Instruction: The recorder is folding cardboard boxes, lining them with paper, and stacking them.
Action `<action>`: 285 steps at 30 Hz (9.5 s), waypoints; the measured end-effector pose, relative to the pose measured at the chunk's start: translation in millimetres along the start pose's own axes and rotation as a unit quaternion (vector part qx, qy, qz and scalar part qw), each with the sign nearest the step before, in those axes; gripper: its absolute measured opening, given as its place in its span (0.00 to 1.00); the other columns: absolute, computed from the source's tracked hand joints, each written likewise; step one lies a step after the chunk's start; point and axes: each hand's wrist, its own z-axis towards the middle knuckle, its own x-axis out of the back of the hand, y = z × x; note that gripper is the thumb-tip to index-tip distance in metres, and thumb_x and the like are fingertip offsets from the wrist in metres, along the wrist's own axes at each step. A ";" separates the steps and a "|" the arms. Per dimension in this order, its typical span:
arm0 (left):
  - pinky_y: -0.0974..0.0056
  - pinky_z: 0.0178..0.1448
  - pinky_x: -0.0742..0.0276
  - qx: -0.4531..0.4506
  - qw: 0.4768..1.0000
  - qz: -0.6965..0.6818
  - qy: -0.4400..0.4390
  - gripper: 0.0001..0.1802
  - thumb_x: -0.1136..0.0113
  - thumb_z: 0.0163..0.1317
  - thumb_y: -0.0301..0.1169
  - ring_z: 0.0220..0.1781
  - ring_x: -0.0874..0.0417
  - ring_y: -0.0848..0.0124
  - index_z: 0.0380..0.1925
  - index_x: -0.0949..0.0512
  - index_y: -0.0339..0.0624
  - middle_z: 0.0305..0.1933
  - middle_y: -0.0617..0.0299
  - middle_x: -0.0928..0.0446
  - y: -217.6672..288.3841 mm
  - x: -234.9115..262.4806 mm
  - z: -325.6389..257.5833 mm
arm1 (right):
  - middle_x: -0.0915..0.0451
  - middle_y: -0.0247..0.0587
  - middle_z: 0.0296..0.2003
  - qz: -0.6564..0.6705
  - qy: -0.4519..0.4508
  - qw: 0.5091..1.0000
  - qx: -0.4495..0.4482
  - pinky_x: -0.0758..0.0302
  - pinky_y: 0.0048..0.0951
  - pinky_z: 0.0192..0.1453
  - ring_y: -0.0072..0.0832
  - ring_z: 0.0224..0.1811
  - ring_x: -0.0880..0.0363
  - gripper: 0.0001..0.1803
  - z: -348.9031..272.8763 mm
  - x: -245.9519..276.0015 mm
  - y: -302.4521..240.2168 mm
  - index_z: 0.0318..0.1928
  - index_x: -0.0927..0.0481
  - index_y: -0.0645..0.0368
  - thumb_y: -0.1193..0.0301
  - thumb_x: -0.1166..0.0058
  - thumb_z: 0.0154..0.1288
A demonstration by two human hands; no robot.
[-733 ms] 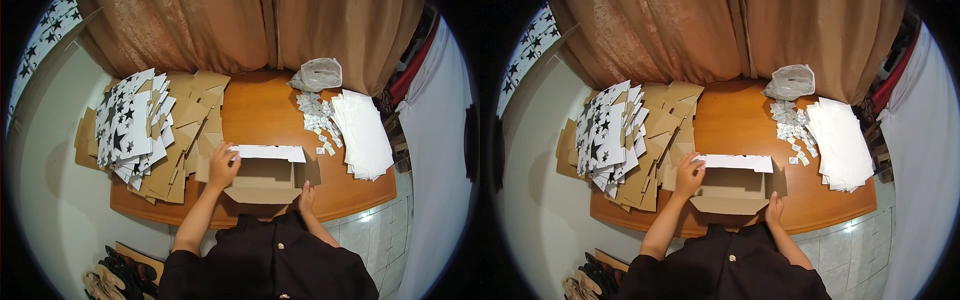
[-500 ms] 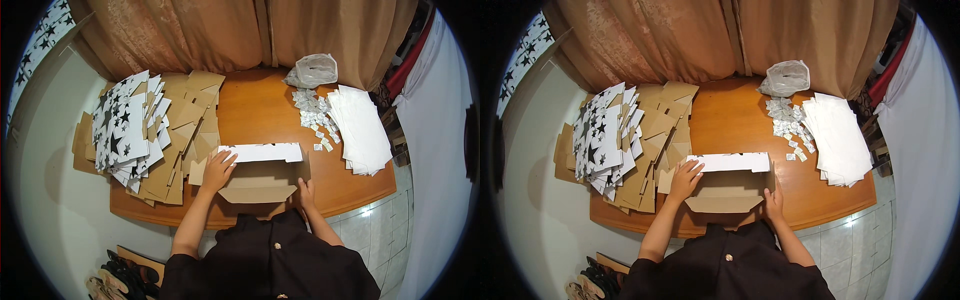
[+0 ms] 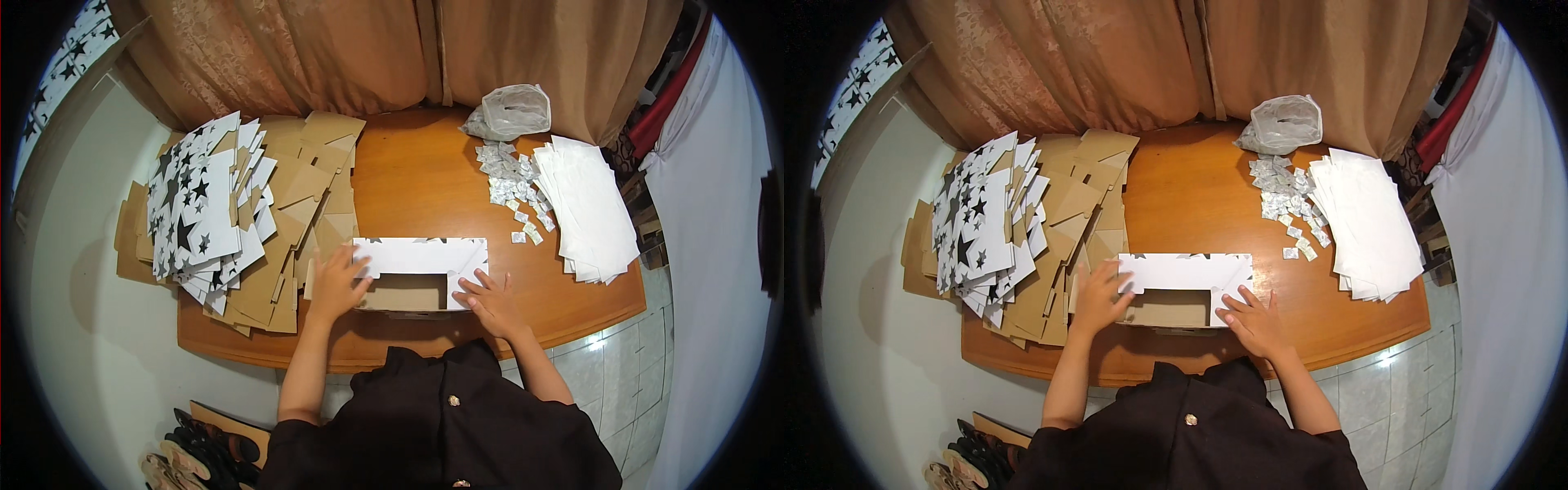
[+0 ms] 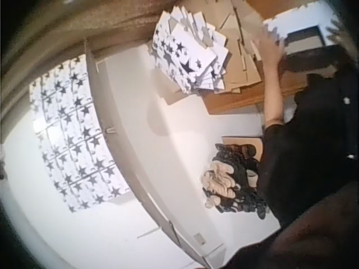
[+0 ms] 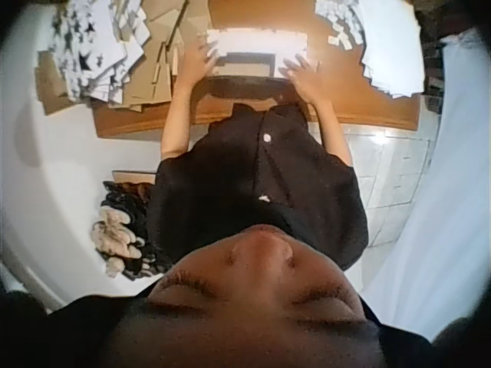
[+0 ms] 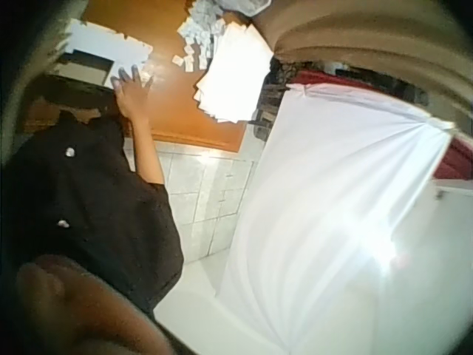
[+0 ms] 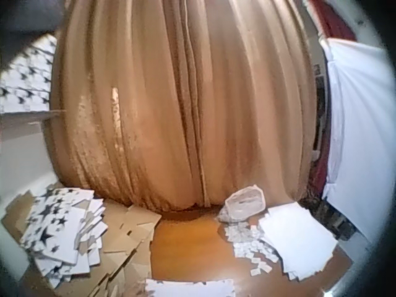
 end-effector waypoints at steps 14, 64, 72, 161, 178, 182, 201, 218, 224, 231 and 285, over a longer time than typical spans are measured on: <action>0.59 0.70 0.47 0.342 0.732 -0.577 0.117 0.41 0.40 0.58 0.37 0.70 0.43 0.60 0.67 0.49 0.40 0.68 0.50 0.42 -16.7 -46.9 -20.8 | 0.37 0.37 0.65 0.242 0.073 0.967 0.017 0.68 0.61 0.69 0.44 0.73 0.58 0.28 1.3 -24.0 20.4 0.58 0.27 0.47 0.59 0.43 0.56; 0.53 0.69 0.55 0.388 0.808 -0.408 0.172 0.34 0.64 0.68 0.54 0.65 0.42 0.55 0.61 0.38 0.37 0.60 0.49 0.38 18.3 -106.3 -63.2 | 0.33 0.51 0.60 -0.007 0.186 0.980 0.075 0.50 0.49 0.68 0.56 0.65 0.45 0.23 7.1 -43.0 -4.0 0.57 0.27 0.54 0.63 0.51 0.62; 0.54 0.63 0.41 0.022 0.887 -0.228 0.401 0.33 0.40 0.54 0.47 0.55 0.33 0.54 0.55 0.35 0.40 0.54 0.50 0.34 77.9 -1.3 -1.6 | 0.35 0.50 0.62 0.390 0.149 0.905 0.078 0.59 0.43 0.73 0.44 0.71 0.52 0.33 7.0 -53.3 15.9 0.60 0.31 0.60 0.48 0.68 0.69; 0.55 0.56 0.30 -0.124 0.882 -0.219 -0.398 0.23 0.47 0.60 0.46 0.54 0.24 0.56 0.53 0.25 0.52 0.51 0.55 0.23 90.4 -24.4 72.6 | 0.25 0.41 0.41 -0.225 0.440 0.818 -0.294 0.48 0.58 0.66 0.39 0.51 0.30 0.13 1.2 42.2 173.6 0.41 0.22 0.54 0.67 0.43 0.53; 0.57 0.52 0.30 -0.222 0.952 -0.159 -0.137 0.30 0.41 0.55 0.50 0.47 0.23 0.57 0.54 0.27 0.48 0.44 0.55 0.22 83.6 -3.3 79.8 | 0.20 0.41 0.31 -0.180 0.538 0.808 -0.160 0.37 0.48 0.58 0.40 0.37 0.23 0.06 24.2 168.4 129.7 0.39 0.25 0.54 0.69 0.52 0.64; 0.57 0.52 0.31 -0.253 0.961 -0.110 0.014 0.23 0.40 0.55 0.45 0.47 0.23 0.60 0.49 0.24 0.48 0.43 0.58 0.22 100.9 30.7 113.5 | 0.21 0.45 0.27 -0.270 0.556 0.785 -0.041 0.30 0.39 0.41 0.44 0.30 0.24 0.05 24.9 213.7 93.2 0.37 0.24 0.59 0.72 0.50 0.63; 0.61 0.46 0.28 -0.314 0.940 -0.126 0.046 0.10 0.31 0.48 0.36 0.40 0.21 0.64 0.26 0.20 0.44 0.34 0.60 0.19 154.2 145.6 177.7 | 0.21 0.33 0.30 -0.212 0.504 0.779 0.306 0.33 0.42 0.58 0.31 0.35 0.22 0.11 -26.6 231.0 -98.9 0.38 0.21 0.55 0.72 0.39 0.51; 0.75 0.27 0.34 0.162 0.797 -0.557 0.169 0.15 0.37 0.59 0.38 0.23 0.31 0.83 0.26 0.22 0.34 0.22 0.69 0.25 7.8 59.3 116.3 | 0.23 0.35 0.27 0.546 0.173 0.819 -0.020 0.29 0.19 0.36 0.18 0.30 0.25 0.38 26.9 70.3 -43.6 0.64 0.45 0.61 0.76 0.39 0.54; 0.63 0.43 0.30 0.208 0.934 -0.215 0.195 0.16 0.35 0.53 0.37 0.35 0.23 0.67 0.37 0.23 0.38 0.31 0.63 0.23 -2.0 -2.2 102.9 | 0.25 0.38 0.22 0.285 0.324 0.900 -0.057 0.31 0.26 0.30 0.25 0.24 0.27 0.19 22.7 3.5 -1.8 0.50 0.30 0.60 0.76 0.45 0.57; 0.52 0.57 0.35 -0.274 0.957 -0.092 0.006 0.20 0.41 0.55 0.32 0.57 0.29 0.59 0.50 0.28 0.48 0.55 0.55 0.30 58.1 -46.0 78.8 | 0.21 0.40 0.28 0.019 0.277 0.959 -0.060 0.44 0.59 0.62 0.40 0.36 0.26 0.13 5.9 -11.8 0.3 0.42 0.22 0.54 0.74 0.46 0.54; 0.62 0.46 0.26 -0.064 0.889 -0.294 -0.346 0.14 0.45 0.62 0.37 0.41 0.19 0.62 0.41 0.20 0.40 0.37 0.51 0.19 34.6 -20.5 45.9 | 0.27 0.34 0.20 0.201 0.060 0.974 -0.086 0.36 0.25 0.35 0.23 0.24 0.28 0.09 -15.9 61.2 4.2 0.27 0.23 0.58 0.67 0.49 0.59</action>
